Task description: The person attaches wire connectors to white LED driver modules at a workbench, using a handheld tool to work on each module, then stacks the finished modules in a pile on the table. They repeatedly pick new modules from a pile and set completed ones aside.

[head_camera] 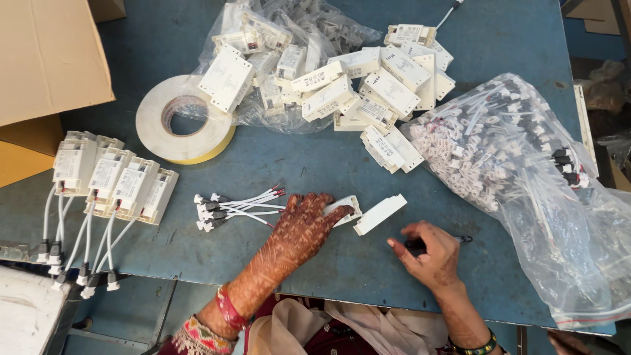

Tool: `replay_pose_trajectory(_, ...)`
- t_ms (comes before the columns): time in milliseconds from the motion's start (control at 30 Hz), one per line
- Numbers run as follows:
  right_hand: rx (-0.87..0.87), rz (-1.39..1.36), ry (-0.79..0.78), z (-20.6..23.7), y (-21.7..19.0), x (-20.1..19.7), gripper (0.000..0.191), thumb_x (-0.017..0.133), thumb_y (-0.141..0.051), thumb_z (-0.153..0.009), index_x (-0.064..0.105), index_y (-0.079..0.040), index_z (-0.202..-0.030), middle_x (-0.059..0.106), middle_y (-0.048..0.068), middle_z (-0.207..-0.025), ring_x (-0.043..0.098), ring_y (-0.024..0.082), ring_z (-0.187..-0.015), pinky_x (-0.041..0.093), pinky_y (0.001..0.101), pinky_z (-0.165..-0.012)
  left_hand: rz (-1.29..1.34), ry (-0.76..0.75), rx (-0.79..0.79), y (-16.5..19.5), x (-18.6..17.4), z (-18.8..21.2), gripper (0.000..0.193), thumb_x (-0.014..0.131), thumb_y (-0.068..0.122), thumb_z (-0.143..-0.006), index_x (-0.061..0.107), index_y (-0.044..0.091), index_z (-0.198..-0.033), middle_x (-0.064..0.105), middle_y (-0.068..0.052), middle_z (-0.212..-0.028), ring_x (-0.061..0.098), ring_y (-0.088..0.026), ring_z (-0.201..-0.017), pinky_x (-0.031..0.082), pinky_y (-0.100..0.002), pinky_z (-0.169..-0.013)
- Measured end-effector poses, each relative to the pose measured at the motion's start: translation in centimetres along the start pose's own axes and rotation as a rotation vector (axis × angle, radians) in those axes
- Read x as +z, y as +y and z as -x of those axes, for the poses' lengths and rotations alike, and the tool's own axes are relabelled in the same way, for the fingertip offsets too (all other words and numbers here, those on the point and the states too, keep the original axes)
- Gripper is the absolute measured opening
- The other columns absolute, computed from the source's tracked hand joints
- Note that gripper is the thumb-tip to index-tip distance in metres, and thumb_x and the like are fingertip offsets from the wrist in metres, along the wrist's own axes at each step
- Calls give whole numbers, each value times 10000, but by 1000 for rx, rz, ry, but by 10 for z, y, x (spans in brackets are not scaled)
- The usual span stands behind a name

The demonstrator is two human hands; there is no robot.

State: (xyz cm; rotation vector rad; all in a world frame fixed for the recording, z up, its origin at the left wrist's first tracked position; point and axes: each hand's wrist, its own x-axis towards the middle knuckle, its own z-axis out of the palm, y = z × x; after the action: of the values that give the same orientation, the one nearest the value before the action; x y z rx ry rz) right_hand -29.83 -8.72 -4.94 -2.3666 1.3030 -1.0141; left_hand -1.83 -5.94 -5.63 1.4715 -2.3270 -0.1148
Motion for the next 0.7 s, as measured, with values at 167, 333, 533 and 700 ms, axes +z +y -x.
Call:
replay_pose_trajectory(167, 111, 76, -165, -17, -17, -5, 652, 837, -346, -753, 645, -134, -1338, 593, 18, -725, 575, 162, -540, 495, 339, -496, 345, -45, -275, 17, -15, 15, 756, 830, 156, -748, 502, 141, -1430, 556, -137, -1376, 492, -362, -1291, 337, -578, -1028)
replay_pose_trajectory(333, 110, 156, -376, -40, -30, -8, 582, 823, -367, -793, 656, -232, -1333, 633, 26, -752, 630, 182, -585, 517, 353, -532, 485, 95, -399, 23, -23, 30, 754, 827, 196, -766, 498, 124, -1441, 561, -130, -1368, 516, -341, -1296, 367, -528, -1059)
replay_pose_trajectory(533, 188, 53, -416, -38, -37, -11, 524, 819, -354, -759, 671, -190, -1233, 713, 20, -854, 698, 193, -683, 550, 354, -620, 364, 102, -396, 22, -13, 33, 674, 807, 236, -797, 550, 112, -1407, 588, -138, -1323, 527, -348, -1254, 393, -507, -1024)
replay_pose_trajectory(700, 252, 85, -419, -9, -31, -25, 465, 837, -365, -754, 689, -159, -1144, 678, 55, -826, 667, 225, -679, 538, 366, -630, 627, 176, -482, 12, 14, 23, 461, 735, 281, -916, 618, 66, -1307, 683, -139, -1086, 657, -299, -1015, 537, -431, -872)
